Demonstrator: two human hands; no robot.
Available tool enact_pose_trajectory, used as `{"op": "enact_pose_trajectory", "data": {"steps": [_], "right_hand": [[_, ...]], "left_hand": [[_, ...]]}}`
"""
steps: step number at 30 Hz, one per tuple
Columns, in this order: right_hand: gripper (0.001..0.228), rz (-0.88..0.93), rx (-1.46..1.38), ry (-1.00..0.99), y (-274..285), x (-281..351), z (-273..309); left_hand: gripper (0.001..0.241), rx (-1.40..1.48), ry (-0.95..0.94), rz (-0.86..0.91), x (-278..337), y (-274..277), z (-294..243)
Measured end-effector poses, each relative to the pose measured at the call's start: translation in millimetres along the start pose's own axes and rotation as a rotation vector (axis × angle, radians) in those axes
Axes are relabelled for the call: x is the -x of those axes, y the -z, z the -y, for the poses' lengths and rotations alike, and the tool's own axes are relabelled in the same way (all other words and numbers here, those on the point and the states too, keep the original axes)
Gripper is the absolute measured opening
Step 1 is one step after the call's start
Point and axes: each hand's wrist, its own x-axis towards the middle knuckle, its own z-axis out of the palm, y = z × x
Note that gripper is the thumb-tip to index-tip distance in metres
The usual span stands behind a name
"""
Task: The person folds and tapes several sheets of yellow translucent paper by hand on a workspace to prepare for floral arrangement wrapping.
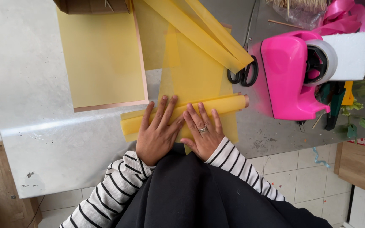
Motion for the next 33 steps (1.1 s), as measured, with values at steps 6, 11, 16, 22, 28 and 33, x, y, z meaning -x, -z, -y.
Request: {"op": "enact_pose_trajectory", "data": {"steps": [6,11,16,22,28,33], "right_hand": [[0.074,0.059,-0.025,-0.131,0.4,14.7,-16.2],[0.071,-0.027,0.063,-0.144,-1.1,25.2,-17.8],[0.067,-0.04,0.089,-0.154,-1.9,23.8,-20.1],[0.065,-0.031,0.021,-0.147,-10.9,26.9,-57.7],[0.023,-0.189,-0.024,-0.31,13.5,30.1,-176.5],[0.026,0.08,-0.294,-0.367,36.6,6.0,-192.3]], "left_hand": [[0.049,-0.037,0.009,0.047,-3.3,9.6,-1.6],[0.05,-0.058,-0.053,0.05,-2.2,6.7,-2.3],[0.051,-0.032,-0.105,0.054,-0.9,2.3,-1.0],[0.05,-0.011,-0.09,0.062,-2.5,4.9,-1.2],[0.051,-0.011,-0.101,0.084,0.9,2.6,-0.3],[0.052,-0.022,-0.104,0.092,0.4,3.7,0.2]]}}
